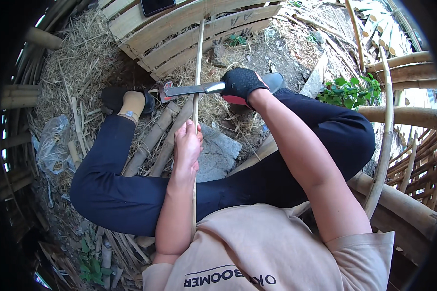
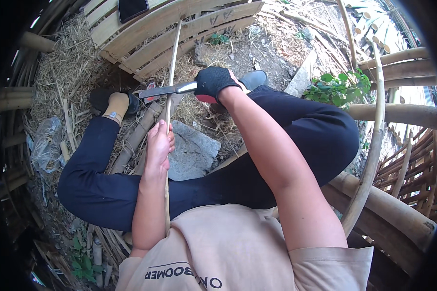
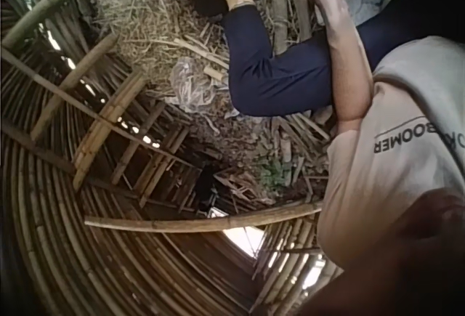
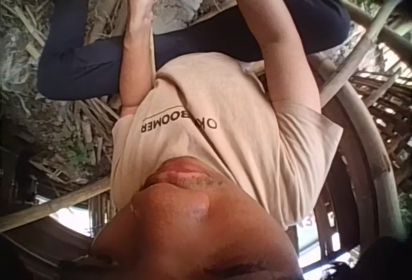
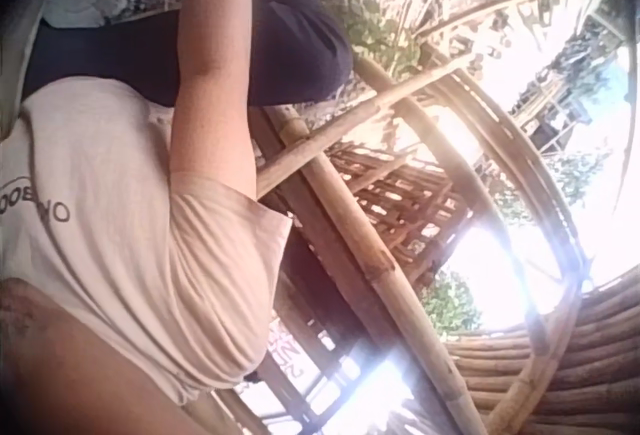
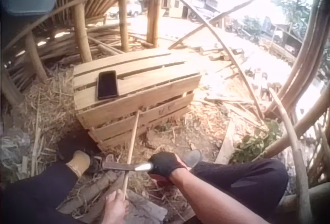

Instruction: The person is using a metal scraper to shave the surface of a long wooden stick while sitting on the ground. They hold the stick with one hand and repeatedly scrape along its length with the tool held in the other hand.

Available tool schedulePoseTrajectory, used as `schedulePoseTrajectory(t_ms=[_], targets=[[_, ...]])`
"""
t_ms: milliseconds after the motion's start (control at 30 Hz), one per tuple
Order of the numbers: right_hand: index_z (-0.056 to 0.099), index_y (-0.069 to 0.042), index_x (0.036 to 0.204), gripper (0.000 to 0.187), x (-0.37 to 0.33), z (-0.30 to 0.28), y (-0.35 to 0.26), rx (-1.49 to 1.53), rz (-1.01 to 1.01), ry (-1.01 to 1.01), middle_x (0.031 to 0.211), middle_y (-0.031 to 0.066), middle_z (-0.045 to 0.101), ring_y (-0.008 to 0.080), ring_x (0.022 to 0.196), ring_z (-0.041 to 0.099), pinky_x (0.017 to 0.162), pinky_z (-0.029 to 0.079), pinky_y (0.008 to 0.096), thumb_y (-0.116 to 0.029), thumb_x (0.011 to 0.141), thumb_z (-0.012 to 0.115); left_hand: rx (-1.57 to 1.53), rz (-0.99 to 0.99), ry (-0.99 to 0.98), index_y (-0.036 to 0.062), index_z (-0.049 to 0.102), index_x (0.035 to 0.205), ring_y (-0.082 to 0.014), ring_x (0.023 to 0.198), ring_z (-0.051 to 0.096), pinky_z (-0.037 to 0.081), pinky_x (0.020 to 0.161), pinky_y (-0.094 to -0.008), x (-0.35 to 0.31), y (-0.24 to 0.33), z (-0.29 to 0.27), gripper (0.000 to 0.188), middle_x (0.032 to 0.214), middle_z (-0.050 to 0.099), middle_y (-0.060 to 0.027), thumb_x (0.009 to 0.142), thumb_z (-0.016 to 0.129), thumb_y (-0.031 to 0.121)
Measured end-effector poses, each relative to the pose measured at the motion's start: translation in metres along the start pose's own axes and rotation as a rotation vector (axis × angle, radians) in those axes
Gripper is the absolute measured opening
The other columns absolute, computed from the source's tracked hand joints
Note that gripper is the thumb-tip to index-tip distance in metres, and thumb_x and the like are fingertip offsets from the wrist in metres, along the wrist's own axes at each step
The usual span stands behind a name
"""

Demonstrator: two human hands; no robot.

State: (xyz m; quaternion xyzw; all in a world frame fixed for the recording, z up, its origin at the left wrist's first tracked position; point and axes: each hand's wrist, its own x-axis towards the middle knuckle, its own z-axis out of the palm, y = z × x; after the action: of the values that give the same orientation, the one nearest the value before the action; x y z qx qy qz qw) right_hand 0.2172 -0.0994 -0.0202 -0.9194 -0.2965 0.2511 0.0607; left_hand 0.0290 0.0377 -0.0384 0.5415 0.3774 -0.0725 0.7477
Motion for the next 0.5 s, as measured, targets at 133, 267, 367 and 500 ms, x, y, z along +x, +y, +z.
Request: schedulePoseTrajectory(t_ms=[133, 267, 367, 500], targets=[[0.074, -0.008, 0.102, 0.034, 0.008, 0.000, 0.012, 0.143, 0.173, 0.037, 0.104, 0.0208, 0.071, 0.0337, 0.098, 0.070, 0.087, 0.054, 0.0424, -0.029, 0.079, 0.060, -0.052, -0.011, -0.045, 0.0096, 0.050, 0.089, -0.0029, 0.043, 0.030, 0.025, 0.039, -0.0203, -0.001, 0.000, -0.002, 0.033, 0.057, 0.036, 0.0075, 0.108, 0.036, 0.034], [0.073, -0.010, 0.106, 0.035, 0.017, -0.004, 0.042, 0.118, 0.222, 0.067, 0.105, 0.0192, 0.071, 0.0344, 0.097, 0.069, 0.086, 0.054, 0.0425, -0.028, 0.081, 0.058, -0.064, -0.048, -0.069, 0.0097, 0.050, 0.090, -0.0029, 0.044, 0.030, 0.025, 0.039, -0.0201, -0.005, 0.007, 0.000, 0.031, 0.058, 0.035, 0.0073, 0.108, 0.037, 0.032], [0.073, -0.014, 0.108, 0.034, 0.004, -0.007, 0.024, 0.133, 0.178, 0.198, 0.103, 0.0176, 0.071, 0.0347, 0.097, 0.069, 0.086, 0.054, 0.0434, -0.028, 0.081, 0.057, -0.148, -0.069, -0.078, 0.0094, 0.050, 0.090, -0.0026, 0.044, 0.030, 0.025, 0.039, -0.0199, -0.002, 0.010, -0.007, 0.030, 0.058, 0.035, 0.0071, 0.107, 0.038, 0.031], [0.073, -0.015, 0.108, 0.035, -0.011, -0.015, 0.006, 0.057, 0.051, 0.163, 0.102, 0.0167, 0.071, 0.0348, 0.096, 0.068, 0.086, 0.054, 0.0437, -0.032, 0.079, 0.062, -0.163, -0.056, -0.107, 0.0093, 0.051, 0.091, -0.0024, 0.046, 0.030, 0.026, 0.040, -0.0196, 0.000, 0.012, -0.005, 0.026, 0.059, 0.036, 0.0074, 0.106, 0.042, 0.028]])
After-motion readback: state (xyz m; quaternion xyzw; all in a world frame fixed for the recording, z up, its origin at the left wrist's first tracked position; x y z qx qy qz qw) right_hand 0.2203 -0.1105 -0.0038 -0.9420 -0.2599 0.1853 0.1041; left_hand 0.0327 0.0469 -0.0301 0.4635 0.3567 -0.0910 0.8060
